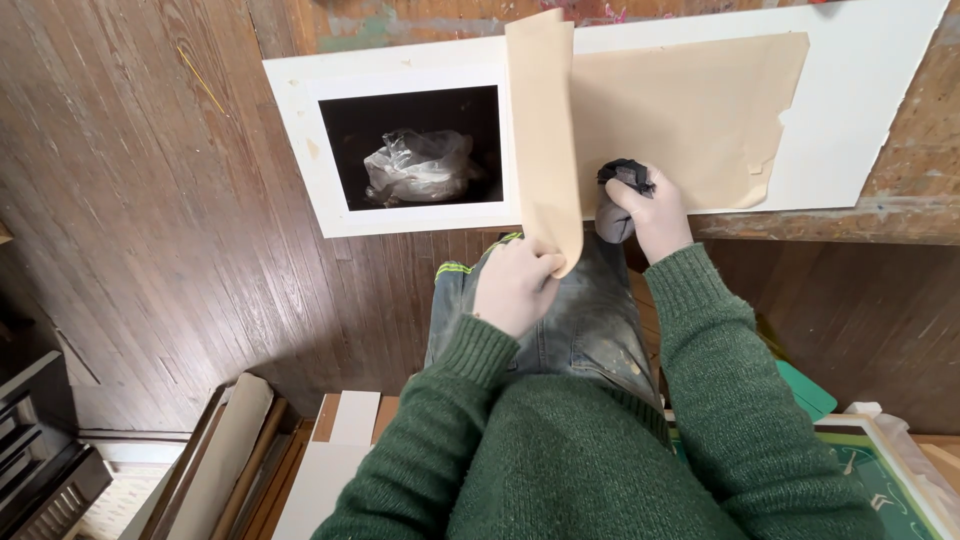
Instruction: Mounting photographs onto a backing board using adhesive paper and a utility knife.
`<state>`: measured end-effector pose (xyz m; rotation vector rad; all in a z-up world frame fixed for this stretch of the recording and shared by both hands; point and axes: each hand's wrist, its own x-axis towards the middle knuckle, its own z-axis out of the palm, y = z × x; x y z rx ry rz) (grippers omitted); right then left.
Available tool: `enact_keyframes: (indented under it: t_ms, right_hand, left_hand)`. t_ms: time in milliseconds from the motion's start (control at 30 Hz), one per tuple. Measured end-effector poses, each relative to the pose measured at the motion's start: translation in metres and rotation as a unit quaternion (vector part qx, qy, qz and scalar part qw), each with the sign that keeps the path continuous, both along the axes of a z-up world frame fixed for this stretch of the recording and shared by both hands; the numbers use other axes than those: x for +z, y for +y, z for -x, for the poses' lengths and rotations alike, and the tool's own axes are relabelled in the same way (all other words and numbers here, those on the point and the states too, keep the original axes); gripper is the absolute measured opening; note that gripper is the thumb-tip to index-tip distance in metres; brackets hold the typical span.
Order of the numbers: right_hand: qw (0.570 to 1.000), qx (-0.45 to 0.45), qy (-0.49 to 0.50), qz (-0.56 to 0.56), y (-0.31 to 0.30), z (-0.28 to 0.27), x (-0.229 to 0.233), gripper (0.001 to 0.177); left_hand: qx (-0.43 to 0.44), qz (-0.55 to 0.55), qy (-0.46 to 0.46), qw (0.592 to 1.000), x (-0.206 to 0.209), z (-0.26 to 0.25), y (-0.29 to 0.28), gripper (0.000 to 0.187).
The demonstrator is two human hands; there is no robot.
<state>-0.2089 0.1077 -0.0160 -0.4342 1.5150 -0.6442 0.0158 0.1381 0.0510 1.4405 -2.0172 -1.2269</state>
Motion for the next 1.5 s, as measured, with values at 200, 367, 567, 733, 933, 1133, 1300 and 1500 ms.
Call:
enact_keyframes:
  t_ms: [200,367,567,733,933,1133,1300,1500]
  right_hand:
    - [1.0,-0.004,-0.006,-0.017,0.0,0.0,-0.001,0.025]
    - [0.999,-0.006,0.005,-0.034,-0.005,-0.004,0.007,0.027]
    - [0.999,0.011,0.022,-0.024,-0.006,-0.006,0.009,0.026]
    - [0.997,0.044,0.064,0.006,-0.008,-0.008,0.01,0.027]
    - [0.995,0.067,0.073,0.023,-0.011,-0.007,0.009,0.03]
    - [0.99,0.092,0.106,0.006,-0.019,-0.01,0.015,0.034]
    - [0.986,0.099,0.135,0.009,-0.013,-0.012,0.003,0.032]
    - [0.989,0.089,0.111,0.037,-0.006,-0.009,-0.007,0.03]
  left_hand:
    - [-0.025,0.013,-0.052,0.998,-0.011,0.011,0.009,0.015]
    - [-0.019,0.0,-0.044,0.999,-0.011,0.011,0.011,0.013]
    - [-0.021,-0.002,-0.047,0.999,-0.01,0.012,0.01,0.014]
    - [-0.035,-0.004,-0.059,0.998,-0.011,0.014,0.009,0.011]
    - [-0.057,0.001,-0.07,0.996,-0.014,0.017,0.01,0.011]
    - [-0.062,0.025,-0.078,0.995,-0.011,0.018,0.01,0.01]
    - [0.057,-0.004,-0.002,0.998,0.004,0.009,0.005,0.01]
    - [0.276,-0.197,0.054,0.939,0.006,-0.018,0.009,0.01]
